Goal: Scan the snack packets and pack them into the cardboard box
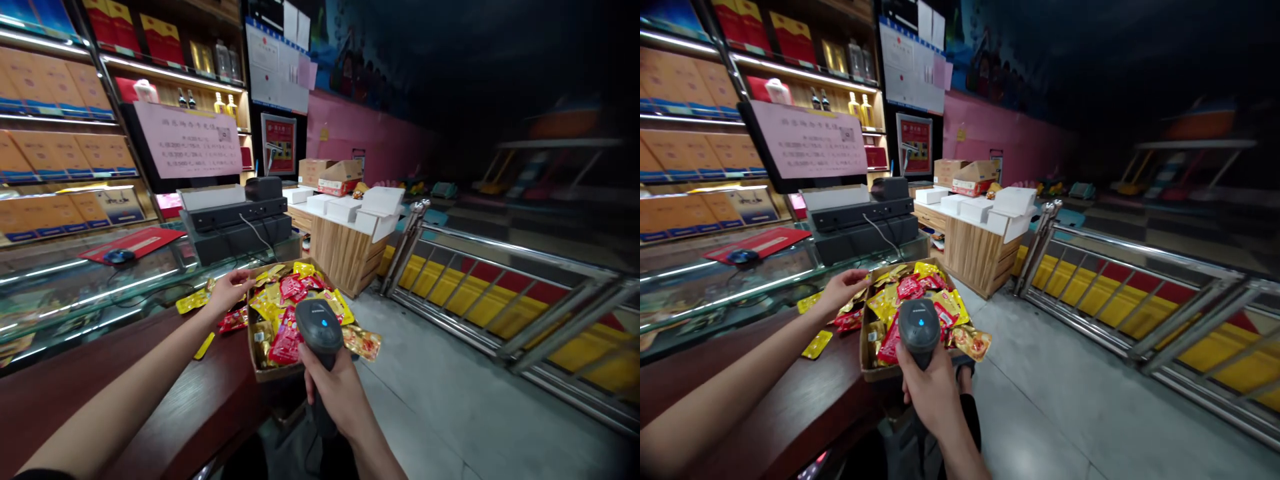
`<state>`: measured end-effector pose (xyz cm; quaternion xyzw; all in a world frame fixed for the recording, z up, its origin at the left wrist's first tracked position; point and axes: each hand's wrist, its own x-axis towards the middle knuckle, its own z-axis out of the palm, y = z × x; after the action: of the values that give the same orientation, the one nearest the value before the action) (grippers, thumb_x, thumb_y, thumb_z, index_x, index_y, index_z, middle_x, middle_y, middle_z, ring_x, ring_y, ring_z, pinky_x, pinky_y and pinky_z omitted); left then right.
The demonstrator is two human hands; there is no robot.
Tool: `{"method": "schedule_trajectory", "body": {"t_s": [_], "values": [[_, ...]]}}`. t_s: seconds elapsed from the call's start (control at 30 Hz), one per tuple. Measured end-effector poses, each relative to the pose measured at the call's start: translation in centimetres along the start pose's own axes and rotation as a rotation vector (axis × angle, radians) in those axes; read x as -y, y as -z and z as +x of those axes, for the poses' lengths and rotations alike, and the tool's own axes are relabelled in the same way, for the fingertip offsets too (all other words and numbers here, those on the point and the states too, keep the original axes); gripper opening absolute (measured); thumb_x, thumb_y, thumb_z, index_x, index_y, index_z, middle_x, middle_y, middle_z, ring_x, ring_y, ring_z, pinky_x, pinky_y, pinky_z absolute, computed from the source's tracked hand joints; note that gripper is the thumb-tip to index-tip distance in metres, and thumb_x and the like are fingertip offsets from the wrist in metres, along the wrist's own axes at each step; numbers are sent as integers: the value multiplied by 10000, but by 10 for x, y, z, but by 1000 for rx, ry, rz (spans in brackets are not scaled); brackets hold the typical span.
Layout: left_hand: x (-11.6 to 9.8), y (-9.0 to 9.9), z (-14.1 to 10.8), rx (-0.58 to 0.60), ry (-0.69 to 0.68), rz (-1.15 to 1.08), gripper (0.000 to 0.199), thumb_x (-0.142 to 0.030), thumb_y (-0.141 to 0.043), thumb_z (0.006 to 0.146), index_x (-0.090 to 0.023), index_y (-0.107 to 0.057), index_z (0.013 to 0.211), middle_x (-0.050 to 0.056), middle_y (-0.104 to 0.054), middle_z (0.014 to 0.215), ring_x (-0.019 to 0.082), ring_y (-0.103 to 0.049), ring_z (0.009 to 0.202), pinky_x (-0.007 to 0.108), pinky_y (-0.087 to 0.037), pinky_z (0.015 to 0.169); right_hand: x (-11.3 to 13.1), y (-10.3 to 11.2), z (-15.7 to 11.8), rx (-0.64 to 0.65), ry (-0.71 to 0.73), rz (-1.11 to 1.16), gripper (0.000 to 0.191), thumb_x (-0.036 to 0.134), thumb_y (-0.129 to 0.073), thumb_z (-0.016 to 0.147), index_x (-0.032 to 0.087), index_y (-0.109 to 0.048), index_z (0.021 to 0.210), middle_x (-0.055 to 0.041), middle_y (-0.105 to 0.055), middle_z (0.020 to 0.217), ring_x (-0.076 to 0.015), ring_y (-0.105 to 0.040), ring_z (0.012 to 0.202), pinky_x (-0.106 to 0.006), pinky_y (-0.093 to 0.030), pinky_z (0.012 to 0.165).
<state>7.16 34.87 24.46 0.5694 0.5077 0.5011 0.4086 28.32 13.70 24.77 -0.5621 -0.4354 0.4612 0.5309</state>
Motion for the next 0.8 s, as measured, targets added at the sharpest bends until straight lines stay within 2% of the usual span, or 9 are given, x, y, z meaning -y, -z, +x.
{"method": "schedule_trajectory", "body": {"t_s": [0.1, 0.23, 0.3, 0.4, 0.5, 0.63, 0.7, 0.8], "values": [[23, 51, -15, -63, 33, 59, 597, -525, -900, 505, -154, -750, 948, 72, -776, 901, 223, -708, 833, 350, -552, 825, -5, -22, -5, 86, -5, 15, 560, 721, -682, 787, 184, -590, 917, 84, -512, 438, -107, -471, 355, -203, -397, 370], [62, 113, -37, -55, 86, 259, 450, -469, -807, 633, -171, -745, 965, 69, -788, 906, 251, -729, 827, 370, -581, 795, -15, -53, -15, 170, -2, -14, 500, 665, -683, 810, 184, -583, 902, 77, -530, 462, -104, -484, 363, -202, -409, 376], [82, 138, -47, -55, 71, 428, 376, -390, -730, 709, -171, -741, 1014, 95, -790, 1021, 277, -733, 949, 390, -571, 884, -20, -67, -20, 214, -3, -24, 469, 640, -674, 826, 184, -579, 885, 74, -530, 473, -101, -487, 368, -199, -408, 378], [108, 163, -61, -109, 43, 687, 493, -305, -627, 787, -122, -676, 1243, 162, -721, 1263, 293, -674, 1164, 402, -501, 1032, -27, -88, -26, 260, -13, -24, 451, 616, -672, 828, 184, -566, 901, 84, -515, 471, -99, -475, 366, -195, -395, 368], [124, 168, -76, -180, 90, 881, 601, -417, -584, 858, -74, -607, 1352, 217, -656, 1349, 333, -605, 1262, 435, -445, 1090, -34, -105, -32, 284, -18, -33, 439, 589, -673, 833, 184, -551, 948, 94, -514, 472, -97, -466, 361, -191, -384, 359], [129, 152, -92, -239, 118, 1032, 738, -674, -600, 813, -98, -663, 1269, 236, -606, 1386, 406, -539, 1295, 499, -431, 1072, -44, -119, -39, 315, -25, -73, 409, 555, -671, 845, 186, -538, 961, 98, -511, 469, -93, -454, 349, -186, -370, 351], [129, 144, -98, -269, 92, 1058, 749, -690, -638, 778, -101, -667, 1240, 241, -598, 1371, 410, -528, 1291, 501, -433, 1059, -48, -122, -42, 316, -27, -93, 394, 545, -667, 852, 188, -534, 951, 97, -511, 472, -93, -457, 349, -187, -378, 352], [127, 141, -102, -267, 71, 1036, 664, -649, -710, 732, -116, -680, 1128, 234, -634, 1279, 411, -549, 1259, 496, -451, 1026, -53, -123, -45, 295, -23, -105, 388, 546, -662, 858, 193, -528, 946, 92, -521, 507, -95, -469, 360, -189, -393, 347]]}}
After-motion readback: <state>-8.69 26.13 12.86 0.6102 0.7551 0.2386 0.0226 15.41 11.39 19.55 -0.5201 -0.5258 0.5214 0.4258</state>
